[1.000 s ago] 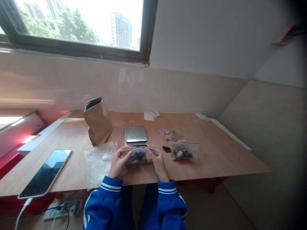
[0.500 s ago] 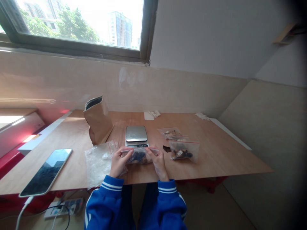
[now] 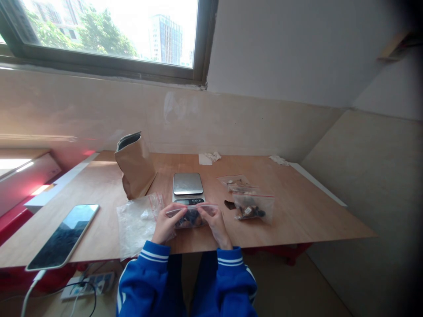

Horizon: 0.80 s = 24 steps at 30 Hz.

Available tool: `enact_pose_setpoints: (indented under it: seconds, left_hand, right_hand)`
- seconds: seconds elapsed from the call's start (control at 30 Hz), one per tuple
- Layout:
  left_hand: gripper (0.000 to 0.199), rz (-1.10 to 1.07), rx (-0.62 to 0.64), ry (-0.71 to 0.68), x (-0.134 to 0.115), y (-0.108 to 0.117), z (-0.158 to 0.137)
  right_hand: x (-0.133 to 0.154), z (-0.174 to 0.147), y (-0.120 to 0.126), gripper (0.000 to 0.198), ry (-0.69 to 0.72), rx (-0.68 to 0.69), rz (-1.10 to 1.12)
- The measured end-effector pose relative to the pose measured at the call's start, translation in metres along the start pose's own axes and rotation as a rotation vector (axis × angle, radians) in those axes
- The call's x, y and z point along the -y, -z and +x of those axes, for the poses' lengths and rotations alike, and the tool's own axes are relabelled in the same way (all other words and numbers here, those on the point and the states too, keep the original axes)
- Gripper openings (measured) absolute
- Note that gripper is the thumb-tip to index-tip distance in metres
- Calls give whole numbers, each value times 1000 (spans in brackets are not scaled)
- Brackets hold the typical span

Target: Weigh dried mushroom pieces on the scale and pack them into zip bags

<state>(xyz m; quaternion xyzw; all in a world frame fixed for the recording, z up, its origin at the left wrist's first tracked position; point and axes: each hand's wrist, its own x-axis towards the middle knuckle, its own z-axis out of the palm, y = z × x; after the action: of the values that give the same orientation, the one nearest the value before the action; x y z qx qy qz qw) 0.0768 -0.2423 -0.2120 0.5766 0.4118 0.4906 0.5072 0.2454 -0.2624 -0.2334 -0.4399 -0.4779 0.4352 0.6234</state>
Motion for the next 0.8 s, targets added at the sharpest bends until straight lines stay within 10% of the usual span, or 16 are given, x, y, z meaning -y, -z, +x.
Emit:
enact_pose_setpoints:
  seconds: [0.8]
  left_hand:
    - [22,33,20,-90,4,-4,-2]
  right_hand:
    - [2,-3,-2,24,-12,31,27]
